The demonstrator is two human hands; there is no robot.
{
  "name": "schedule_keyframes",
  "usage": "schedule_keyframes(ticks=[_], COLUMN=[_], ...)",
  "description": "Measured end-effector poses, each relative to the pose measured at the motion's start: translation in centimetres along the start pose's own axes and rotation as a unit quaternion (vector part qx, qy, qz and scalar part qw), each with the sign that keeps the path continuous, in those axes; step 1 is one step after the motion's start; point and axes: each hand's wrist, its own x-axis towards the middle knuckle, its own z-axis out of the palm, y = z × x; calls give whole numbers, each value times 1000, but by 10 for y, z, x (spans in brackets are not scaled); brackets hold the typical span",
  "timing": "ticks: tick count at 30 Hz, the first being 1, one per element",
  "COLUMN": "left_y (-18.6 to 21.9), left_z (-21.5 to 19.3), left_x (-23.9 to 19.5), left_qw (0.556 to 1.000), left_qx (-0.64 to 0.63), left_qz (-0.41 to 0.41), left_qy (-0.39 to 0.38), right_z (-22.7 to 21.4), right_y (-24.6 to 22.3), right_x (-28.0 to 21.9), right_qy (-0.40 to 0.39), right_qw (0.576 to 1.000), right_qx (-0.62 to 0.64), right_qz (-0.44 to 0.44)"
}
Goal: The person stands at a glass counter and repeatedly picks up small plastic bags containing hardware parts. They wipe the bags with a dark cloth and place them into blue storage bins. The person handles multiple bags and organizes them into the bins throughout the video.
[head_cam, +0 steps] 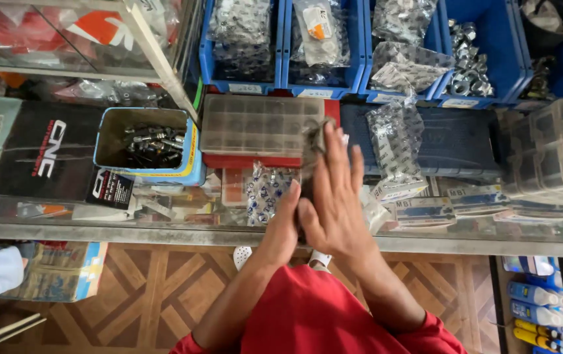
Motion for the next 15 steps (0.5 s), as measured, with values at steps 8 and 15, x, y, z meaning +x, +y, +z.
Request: schedule_keyframes(ticks=[8, 15], left_y=[-22, -13], left_z=[-50, -33], left_x=[12, -11], left_qw=[977, 963], left_qx=[-143, 6], left_qz=[159, 269], left_qy=[-5, -6], right_z=[5, 0], right_y=[-18, -23], right_x=[-22, 0], right_qy=[-73, -101], right_qw=[988, 984], right_qx=[22, 100], right_qz=[-131, -102])
